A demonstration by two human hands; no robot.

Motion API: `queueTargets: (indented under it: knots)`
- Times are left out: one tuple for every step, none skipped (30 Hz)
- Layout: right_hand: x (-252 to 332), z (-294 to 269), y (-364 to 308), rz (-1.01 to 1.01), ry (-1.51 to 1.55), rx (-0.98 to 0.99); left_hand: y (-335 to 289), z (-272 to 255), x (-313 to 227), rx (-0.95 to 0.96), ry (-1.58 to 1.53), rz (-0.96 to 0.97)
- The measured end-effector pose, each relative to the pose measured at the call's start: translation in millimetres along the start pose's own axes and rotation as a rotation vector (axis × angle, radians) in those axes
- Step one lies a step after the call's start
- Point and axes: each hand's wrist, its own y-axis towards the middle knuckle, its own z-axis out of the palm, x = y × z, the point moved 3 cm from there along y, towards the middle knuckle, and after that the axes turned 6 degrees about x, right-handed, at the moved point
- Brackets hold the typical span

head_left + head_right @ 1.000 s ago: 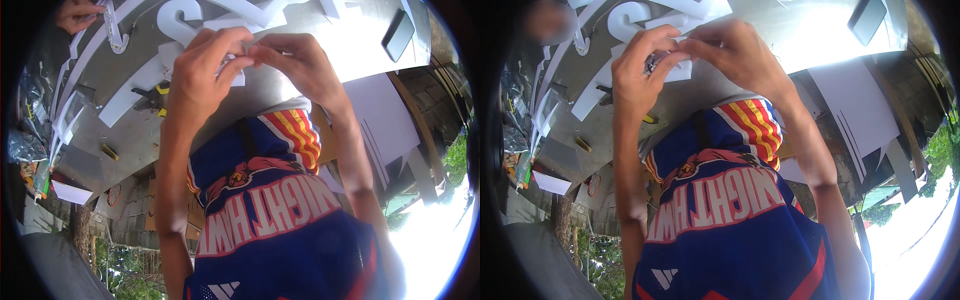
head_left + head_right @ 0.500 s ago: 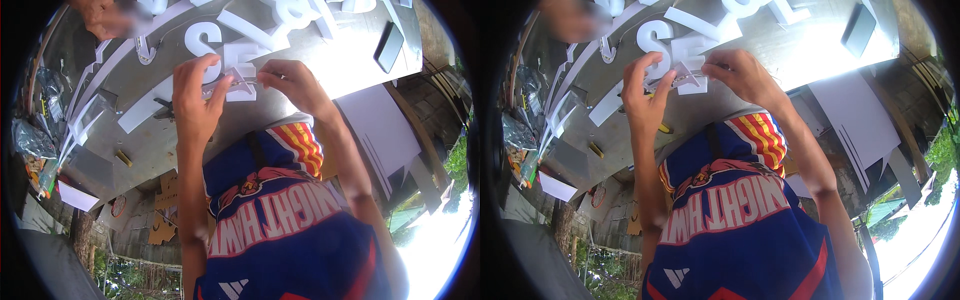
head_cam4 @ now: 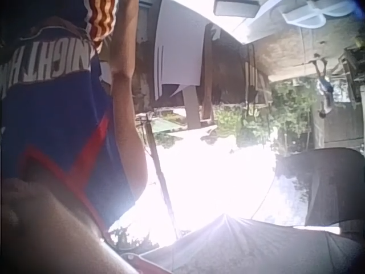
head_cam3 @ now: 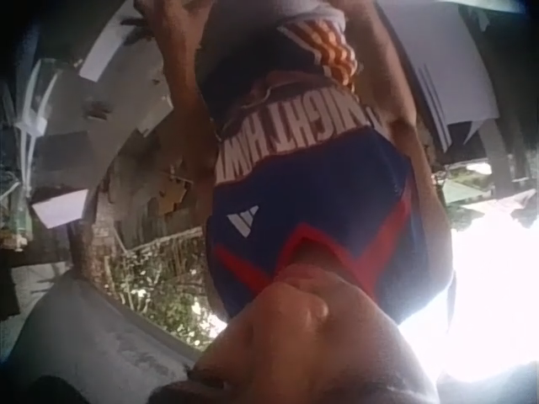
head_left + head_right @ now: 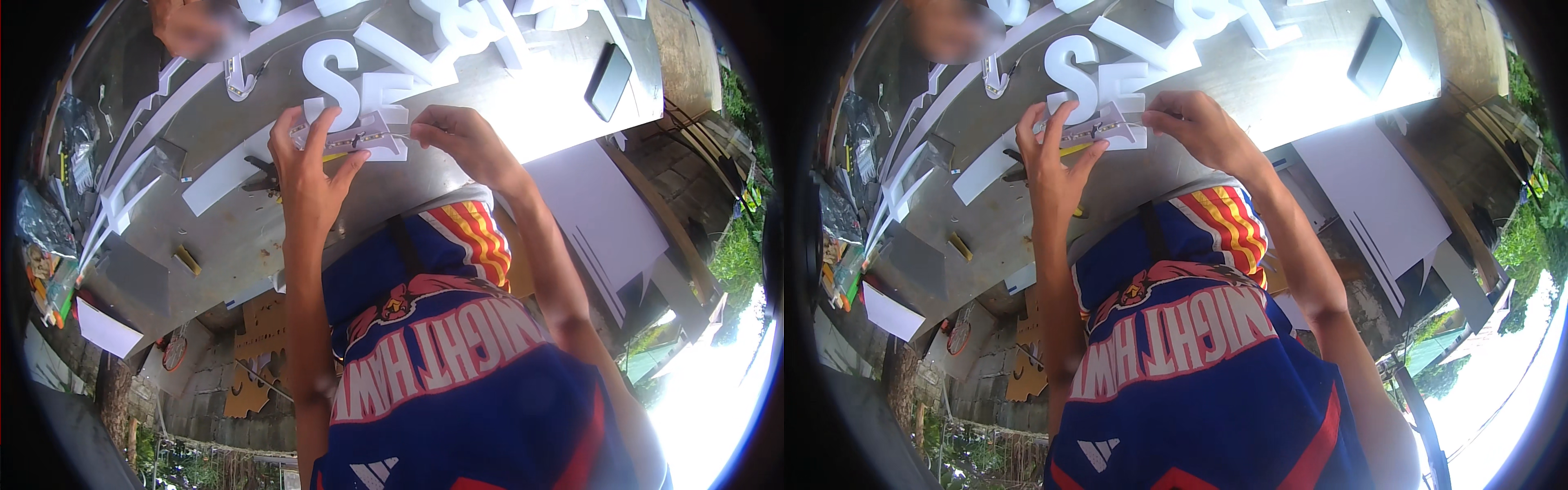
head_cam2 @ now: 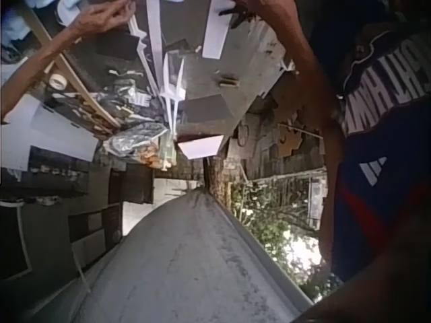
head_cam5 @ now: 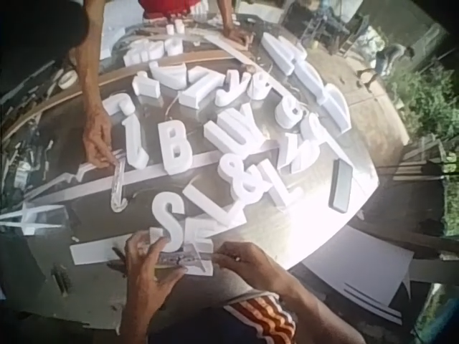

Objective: The person is wiring LED strips into 3D sign letters and connecting them with thin wires.

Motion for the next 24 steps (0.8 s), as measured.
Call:
queueTargets:
  knots:
    - [0, 0, -1, -0.006, -0.008, -0.004, 0, 2, -1, -0.009, -0.002, 0.006]
    - [0, 2, -2, -0.006, 0.001, 0.004, 0, 4, -2, -0.017, 0.036, 0.027]
    - [-1, 2, -2, -0.005, 0.010, 0.012, 0, 6, -3, -0.025, 0.074, 0.047]
    - [-2, 3, -2, -0.011, 0.004, 0.010, -1, 7, -4, -0.032, 0.073, 0.050]
    - [-4, 4, -1, -0.026, 0.005, 0.009, 0, 8, -3, -0.056, 0.080, 0.056]
    - [-4, 4, -1, -0.040, 0.005, 0.008, 0, 9, -3, -0.080, 0.087, 0.060]
    - [-4, 5, -1, -0.045, 0.000, 0.007, 0, 11, -2, -0.087, 0.087, 0.062]
    - [-4, 5, -1, -0.052, 0.006, 0.003, 0, 12, 0, -0.090, 0.050, 0.066]
    - [-3, 5, -2, -0.057, 0.013, -0.001, 0, 14, 1, -0.093, 0.013, 0.069]
    - [-2, 6, -2, -0.060, 0.010, 0.001, -1, 14, 2, -0.097, 0.013, 0.069]
    - [0, 7, -3, -0.052, 0.022, 0.000, -1, 15, 3, -0.100, -0.003, 0.064]
    - [2, 8, -3, -0.044, 0.034, -0.001, -1, 16, 5, -0.102, -0.019, 0.059]
    - [1, 8, -3, -0.046, 0.031, -0.001, 0, 17, 6, -0.105, -0.020, 0.059]
    - [0, 9, -2, -0.040, 0.036, -0.006, 1, 17, 7, -0.108, -0.021, 0.070]
    - [-2, 9, -2, -0.033, 0.042, -0.010, 1, 18, 8, -0.110, -0.023, 0.080]
    - [-2, 10, -2, -0.033, 0.040, -0.009, 2, 18, 8, -0.113, -0.024, 0.079]
    - [-3, 10, -2, -0.022, 0.052, -0.016, 2, 17, 8, -0.113, -0.018, 0.083]
    - [-3, 10, -2, -0.010, 0.065, -0.022, 2, 17, 8, -0.113, -0.011, 0.086]
    - [-4, 11, -2, -0.011, 0.064, -0.022, 2, 17, 8, -0.115, -0.011, 0.086]
    - [-6, 12, -1, -0.004, 0.078, -0.018, 1, 17, 8, -0.117, 0.001, 0.084]
    - [-7, 12, -1, 0.003, 0.091, -0.013, 1, 17, 8, -0.119, 0.012, 0.082]
    - [-7, 12, -1, 0.001, 0.090, -0.014, 0, 17, 8, -0.121, 0.012, 0.082]
    - [-7, 13, -1, 0.012, 0.098, -0.007, 0, 16, 9, -0.115, 0.012, 0.090]
    - [-7, 13, -2, 0.021, 0.106, 0.001, 0, 16, 9, -0.110, 0.012, 0.097]
